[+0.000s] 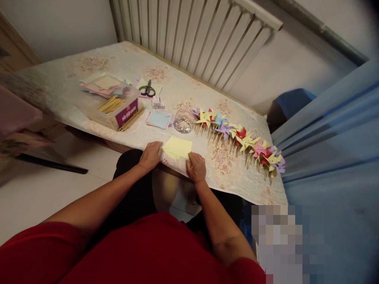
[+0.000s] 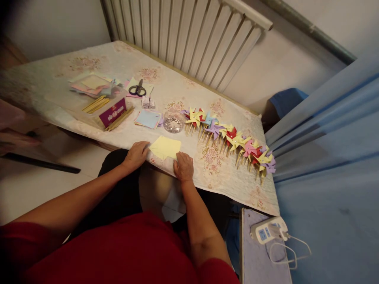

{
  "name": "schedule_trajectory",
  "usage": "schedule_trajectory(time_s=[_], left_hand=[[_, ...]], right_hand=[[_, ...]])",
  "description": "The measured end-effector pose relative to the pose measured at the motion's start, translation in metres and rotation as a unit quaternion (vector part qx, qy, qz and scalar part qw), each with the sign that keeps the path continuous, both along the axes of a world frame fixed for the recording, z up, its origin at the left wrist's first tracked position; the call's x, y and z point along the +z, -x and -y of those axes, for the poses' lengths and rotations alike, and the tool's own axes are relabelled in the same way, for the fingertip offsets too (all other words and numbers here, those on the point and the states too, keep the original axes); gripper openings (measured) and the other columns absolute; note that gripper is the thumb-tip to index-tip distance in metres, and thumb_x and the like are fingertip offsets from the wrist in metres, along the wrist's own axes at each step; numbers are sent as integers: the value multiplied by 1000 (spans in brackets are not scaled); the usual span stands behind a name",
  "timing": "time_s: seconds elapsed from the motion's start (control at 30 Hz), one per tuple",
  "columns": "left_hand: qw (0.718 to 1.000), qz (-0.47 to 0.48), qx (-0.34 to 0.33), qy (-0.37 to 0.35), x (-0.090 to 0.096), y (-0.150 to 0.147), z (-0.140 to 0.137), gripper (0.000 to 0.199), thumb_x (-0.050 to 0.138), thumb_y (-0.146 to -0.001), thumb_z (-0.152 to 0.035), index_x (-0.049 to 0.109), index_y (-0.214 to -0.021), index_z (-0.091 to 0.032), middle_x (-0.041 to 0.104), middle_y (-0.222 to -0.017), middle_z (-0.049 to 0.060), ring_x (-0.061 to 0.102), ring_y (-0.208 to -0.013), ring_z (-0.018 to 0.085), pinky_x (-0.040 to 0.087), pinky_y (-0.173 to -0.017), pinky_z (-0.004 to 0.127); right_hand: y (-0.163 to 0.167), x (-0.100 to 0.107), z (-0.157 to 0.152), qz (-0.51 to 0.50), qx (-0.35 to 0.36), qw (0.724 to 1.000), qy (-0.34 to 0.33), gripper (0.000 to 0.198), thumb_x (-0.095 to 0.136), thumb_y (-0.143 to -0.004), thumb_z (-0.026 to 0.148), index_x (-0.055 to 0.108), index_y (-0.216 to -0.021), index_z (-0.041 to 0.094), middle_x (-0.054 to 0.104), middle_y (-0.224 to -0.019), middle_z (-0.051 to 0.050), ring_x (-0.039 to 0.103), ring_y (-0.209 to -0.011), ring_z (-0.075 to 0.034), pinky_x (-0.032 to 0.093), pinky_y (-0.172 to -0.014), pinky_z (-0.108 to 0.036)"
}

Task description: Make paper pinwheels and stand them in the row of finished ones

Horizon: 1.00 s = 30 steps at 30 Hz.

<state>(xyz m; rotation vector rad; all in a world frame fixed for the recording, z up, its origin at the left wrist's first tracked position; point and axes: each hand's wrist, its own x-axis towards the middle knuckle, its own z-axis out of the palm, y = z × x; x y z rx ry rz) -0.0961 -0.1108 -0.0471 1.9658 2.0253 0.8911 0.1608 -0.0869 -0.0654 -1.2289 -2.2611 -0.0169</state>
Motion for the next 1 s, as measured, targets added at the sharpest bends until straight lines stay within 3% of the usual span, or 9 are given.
schedule_trajectory(time_s=[0.2, 0.43, 0.57, 0.67, 0.8, 0.93, 1.0], left_hand=[[997, 61, 29, 42, -1, 4, -22, 28, 46, -88, -23, 67, -104, -15, 69, -108, 14, 60, -107, 27, 47, -100, 40], [995, 30, 46, 77, 8, 2, -24, 20, 48, -87, -24, 67, -85, -18, 67, -91, 11, 61, -94, 24, 48, -90, 35], [990, 9, 65, 126, 20, -2, -25, 21, 47, -87, -25, 67, -87, -18, 69, -96, 12, 63, -94, 24, 48, -88, 34], [984, 8, 75, 162, 28, -5, -25, 23, 47, -87, -27, 68, -89, -19, 71, -99, 12, 65, -95, 25, 49, -86, 35], [974, 23, 88, 206, 36, -7, -26, 25, 48, -87, -31, 69, -95, -20, 73, -101, 12, 67, -97, 28, 49, -84, 37], [964, 30, 96, 247, 38, -7, -28, 25, 53, -84, -34, 68, -99, -22, 73, -107, 12, 67, -101, 30, 49, -84, 37], [961, 30, 102, 254, 37, -8, -28, 25, 55, -82, -33, 67, -101, -22, 73, -109, 12, 66, -103, 30, 49, -83, 37]], right_hand=[[4, 0, -2, -24, -17, 1000, 7, 35, 61, -93, 35, 62, -123, 18, 65, -129, -13, 54, -118, -27, 39, -99, -41], [22, 2, -9, 23, -9, 999, -24, 27, 64, -91, 32, 65, -116, 19, 64, -127, -13, 49, -118, -28, 35, -97, -42], [31, 5, -13, 30, -25, 999, -26, 11, 59, -93, 26, 67, -97, 20, 68, -110, -10, 52, -105, -25, 35, -90, -39], [35, 7, -16, 15, -64, 998, -19, 16, 53, -94, 22, 64, -83, 19, 66, -89, -8, 51, -91, -24, 35, -83, -36], [36, 12, -24, -92, -113, 989, 3, 21, 46, -93, 18, 60, -77, 19, 61, -79, -6, 50, -83, -21, 37, -81, -33], [21, 21, -39, -277, -202, 938, 49, 18, 46, -87, 22, 58, -73, 20, 60, -74, -2, 51, -73, -17, 39, -76, -29], [8, 25, -46, -313, -233, 919, 56, 19, 45, -85, 26, 57, -72, 20, 59, -70, 0, 50, -68, -16, 40, -72, -27]])
